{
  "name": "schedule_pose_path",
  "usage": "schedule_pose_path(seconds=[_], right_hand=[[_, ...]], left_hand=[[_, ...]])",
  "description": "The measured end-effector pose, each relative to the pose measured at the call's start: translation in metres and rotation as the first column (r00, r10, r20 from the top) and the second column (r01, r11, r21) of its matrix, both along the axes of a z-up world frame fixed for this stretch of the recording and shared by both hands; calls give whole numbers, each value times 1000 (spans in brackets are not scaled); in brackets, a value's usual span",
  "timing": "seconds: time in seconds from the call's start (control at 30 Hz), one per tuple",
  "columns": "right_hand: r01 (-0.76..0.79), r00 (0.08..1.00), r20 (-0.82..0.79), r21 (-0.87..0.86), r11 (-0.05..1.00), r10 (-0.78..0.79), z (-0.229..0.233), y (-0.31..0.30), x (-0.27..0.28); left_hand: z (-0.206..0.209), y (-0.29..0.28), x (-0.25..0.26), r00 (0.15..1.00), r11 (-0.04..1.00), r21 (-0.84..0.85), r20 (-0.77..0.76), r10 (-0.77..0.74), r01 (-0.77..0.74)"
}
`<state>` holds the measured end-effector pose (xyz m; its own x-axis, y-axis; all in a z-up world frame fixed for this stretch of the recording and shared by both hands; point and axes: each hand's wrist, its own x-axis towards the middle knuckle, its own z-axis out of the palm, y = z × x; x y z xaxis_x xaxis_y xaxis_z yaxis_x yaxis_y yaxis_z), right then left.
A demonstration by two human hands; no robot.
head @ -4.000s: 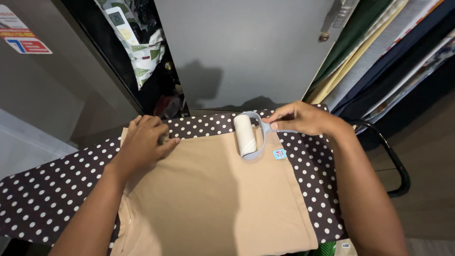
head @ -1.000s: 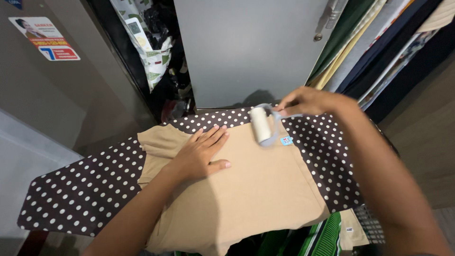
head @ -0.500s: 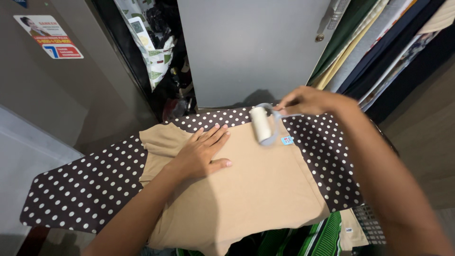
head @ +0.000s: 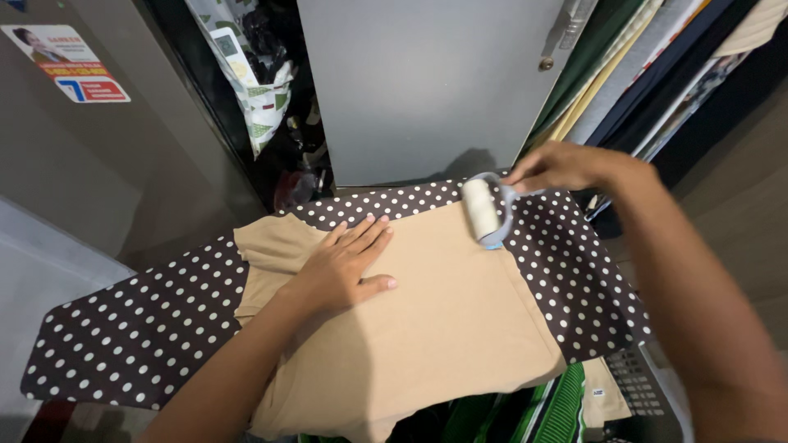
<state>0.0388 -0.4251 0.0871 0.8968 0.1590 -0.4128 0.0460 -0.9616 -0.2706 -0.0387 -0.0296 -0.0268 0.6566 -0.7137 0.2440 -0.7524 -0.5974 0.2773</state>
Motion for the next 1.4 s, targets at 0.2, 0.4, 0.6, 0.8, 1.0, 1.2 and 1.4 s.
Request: schedule_pose_path(seconds=[0.2, 0.4, 0.6, 0.8, 1.0, 1.2, 1.4], right_hand=[[18, 1000, 14, 197, 980, -21, -10, -64, -7], [-136, 981, 172, 274, 952, 90, -15, -44, -28], [-442, 877, 310, 217, 871, 368, -17, 56, -46], [-548, 820, 385, 316, 774, 424, -23, 165, -46], [-562, 816, 356, 305, 769, 455, -28, 210, -43], [-367, 928, 144, 183, 912, 344, -10, 155, -37], [19, 1000, -10, -105, 994, -20, 10, 55, -40]], left_hand=[[0, -1, 2, 1000, 1000, 17, 20, 1, -1], [4, 21, 9, 1000, 986, -167, 14, 2, 0], [20, 64, 43, 970, 967, -80, 15, 243, -241], [7, 88, 60, 978, 973, -182, 125, 167, -143], [-3, 103, 68, 987, 963, -219, -9, 158, -156], [-2, 105, 68, 988, 957, -245, -31, 149, -152], [-2, 104, 67, 989, 945, -292, -67, 134, -148]])
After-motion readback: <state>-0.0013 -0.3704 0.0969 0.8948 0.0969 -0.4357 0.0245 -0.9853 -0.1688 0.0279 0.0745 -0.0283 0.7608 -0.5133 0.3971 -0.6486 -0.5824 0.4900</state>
